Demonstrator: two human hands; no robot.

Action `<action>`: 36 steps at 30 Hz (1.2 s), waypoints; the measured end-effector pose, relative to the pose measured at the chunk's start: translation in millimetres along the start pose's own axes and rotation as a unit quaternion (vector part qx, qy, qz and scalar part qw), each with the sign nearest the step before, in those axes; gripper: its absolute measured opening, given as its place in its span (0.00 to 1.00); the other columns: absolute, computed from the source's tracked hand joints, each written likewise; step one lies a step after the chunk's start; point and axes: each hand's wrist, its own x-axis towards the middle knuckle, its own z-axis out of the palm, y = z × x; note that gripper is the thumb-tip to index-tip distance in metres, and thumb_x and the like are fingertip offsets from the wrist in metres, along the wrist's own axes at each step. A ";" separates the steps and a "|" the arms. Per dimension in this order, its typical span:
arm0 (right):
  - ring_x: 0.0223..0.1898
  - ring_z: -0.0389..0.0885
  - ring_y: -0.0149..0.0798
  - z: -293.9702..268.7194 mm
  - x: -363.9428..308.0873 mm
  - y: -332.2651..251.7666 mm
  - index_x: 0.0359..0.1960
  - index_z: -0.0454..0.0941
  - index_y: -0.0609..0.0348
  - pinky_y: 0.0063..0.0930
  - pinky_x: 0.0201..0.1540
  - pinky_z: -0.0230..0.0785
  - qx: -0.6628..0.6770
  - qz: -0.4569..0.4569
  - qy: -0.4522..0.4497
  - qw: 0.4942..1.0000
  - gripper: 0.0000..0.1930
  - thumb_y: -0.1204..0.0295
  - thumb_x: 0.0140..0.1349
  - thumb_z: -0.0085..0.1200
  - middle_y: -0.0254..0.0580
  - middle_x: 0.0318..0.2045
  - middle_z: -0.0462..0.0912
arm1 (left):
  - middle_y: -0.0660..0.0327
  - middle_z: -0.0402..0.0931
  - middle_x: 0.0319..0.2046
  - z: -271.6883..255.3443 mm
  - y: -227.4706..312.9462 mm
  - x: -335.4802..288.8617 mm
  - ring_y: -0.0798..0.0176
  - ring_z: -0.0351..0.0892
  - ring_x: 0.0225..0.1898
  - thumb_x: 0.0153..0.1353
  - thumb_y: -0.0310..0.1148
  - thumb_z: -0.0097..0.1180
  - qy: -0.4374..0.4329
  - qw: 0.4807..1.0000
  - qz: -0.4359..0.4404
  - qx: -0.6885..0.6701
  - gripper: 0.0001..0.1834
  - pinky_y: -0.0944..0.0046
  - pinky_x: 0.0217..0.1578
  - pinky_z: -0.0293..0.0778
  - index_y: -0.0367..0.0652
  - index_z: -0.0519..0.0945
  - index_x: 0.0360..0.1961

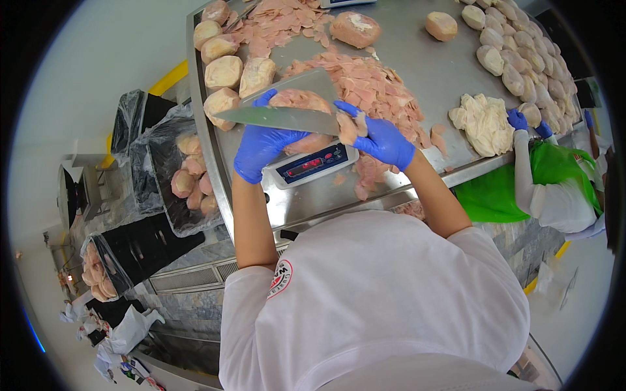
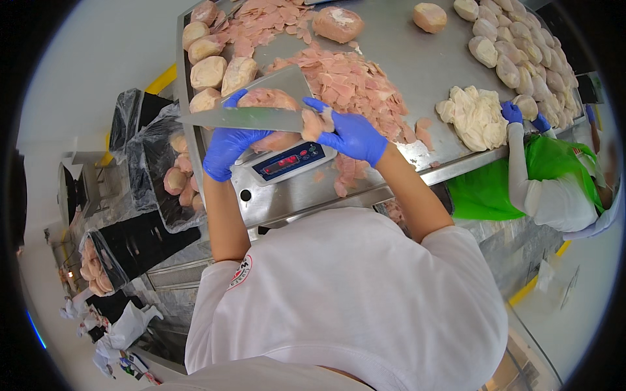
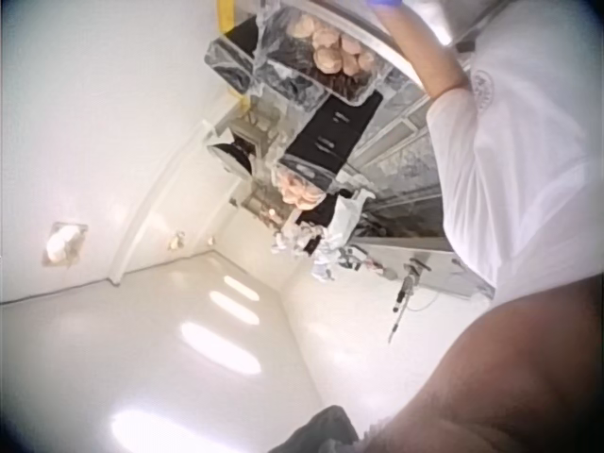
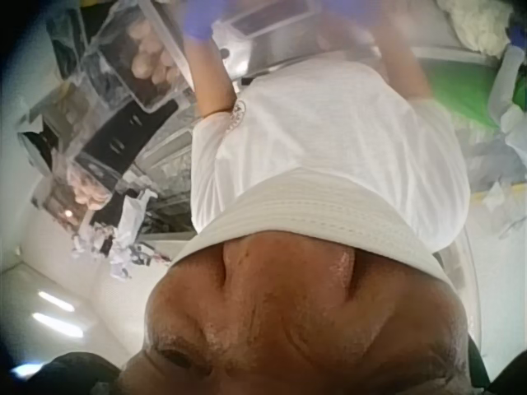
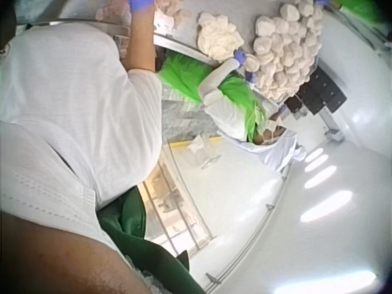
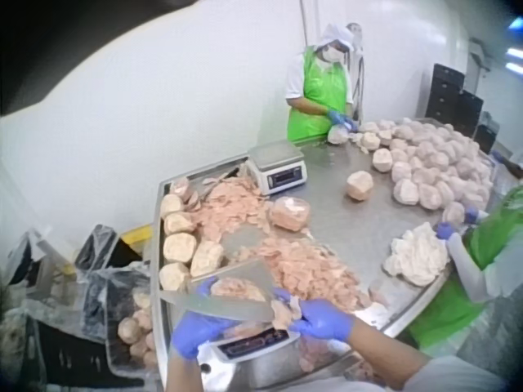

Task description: The person trims fat and skin from raw chicken breasts using a knife on a digital scale. They repeatedly weigh the chicken, trim excess material, and place the trimmed pieces into a bin while discarding the trimmings. The process is repeated for multiple chicken breasts in a commercial kitchen setting.

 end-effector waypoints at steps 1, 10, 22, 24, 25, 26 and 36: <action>0.44 0.82 0.57 -3.5 5.5 -6.2 0.72 0.54 0.47 0.40 0.47 0.71 0.005 0.018 -0.019 1.000 0.39 0.47 0.64 0.52 0.56 0.45 0.82 | 0.50 0.70 0.58 1.0 3.4 1.2 0.57 0.70 0.60 0.45 0.44 0.77 -0.007 0.997 -0.015 -0.070 0.52 0.59 0.61 0.67 0.33 0.61 0.65; 0.55 0.78 0.51 -14.9 24.5 -7.2 0.72 0.55 0.49 0.36 0.56 0.67 0.004 -0.040 -0.053 0.998 0.37 0.48 0.66 0.50 0.51 0.56 0.77 | 0.54 0.70 0.58 -18.8 11.0 5.2 0.58 0.69 0.60 0.39 0.39 0.80 -0.062 0.981 -0.033 -0.181 0.54 0.59 0.61 0.66 0.37 0.62 0.66; 0.58 0.76 0.41 7.7 52.0 -24.0 0.66 0.64 0.61 0.32 0.60 0.65 0.145 -0.045 0.081 0.985 0.34 0.49 0.67 0.51 0.51 0.55 0.78 | 0.46 0.58 0.67 -13.8 1.3 -1.4 0.50 0.58 0.69 0.36 0.49 0.79 0.049 0.998 0.048 -0.008 0.65 0.56 0.66 0.59 0.35 0.52 0.71; 0.59 0.75 0.42 13.8 42.1 -9.9 0.66 0.63 0.61 0.32 0.61 0.64 0.151 -0.013 0.121 0.981 0.34 0.50 0.67 0.52 0.52 0.57 0.76 | 0.46 0.54 0.69 -12.1 9.1 -13.2 0.49 0.56 0.70 0.38 0.50 0.78 0.073 0.994 -0.018 -0.083 0.66 0.55 0.67 0.57 0.37 0.50 0.72; 0.59 0.74 0.43 16.0 36.6 -4.2 0.67 0.62 0.62 0.32 0.61 0.64 0.155 0.004 0.138 0.978 0.35 0.51 0.67 0.53 0.52 0.58 0.76 | 0.46 0.53 0.70 -12.3 13.1 -19.1 0.48 0.55 0.70 0.39 0.51 0.78 0.085 0.988 -0.054 -0.120 0.66 0.54 0.68 0.56 0.38 0.49 0.73; 0.60 0.74 0.43 15.0 33.0 0.5 0.67 0.61 0.62 0.32 0.62 0.63 0.133 0.001 0.153 0.979 0.35 0.51 0.66 0.54 0.52 0.59 0.74 | 0.47 0.53 0.70 -13.4 14.0 -22.4 0.48 0.55 0.70 0.40 0.50 0.77 0.091 0.989 -0.055 -0.107 0.66 0.54 0.68 0.55 0.39 0.49 0.73; 0.18 0.58 0.16 -32.0 4.4 -36.7 0.69 0.60 0.57 0.13 0.20 0.51 0.253 -0.018 0.267 0.930 0.27 0.64 0.72 0.49 0.20 0.20 0.66 | 0.40 0.52 0.69 -27.9 18.2 -31.9 0.44 0.49 0.72 0.41 0.59 0.74 0.122 0.985 -0.024 -0.119 0.67 0.51 0.69 0.52 0.33 0.50 0.72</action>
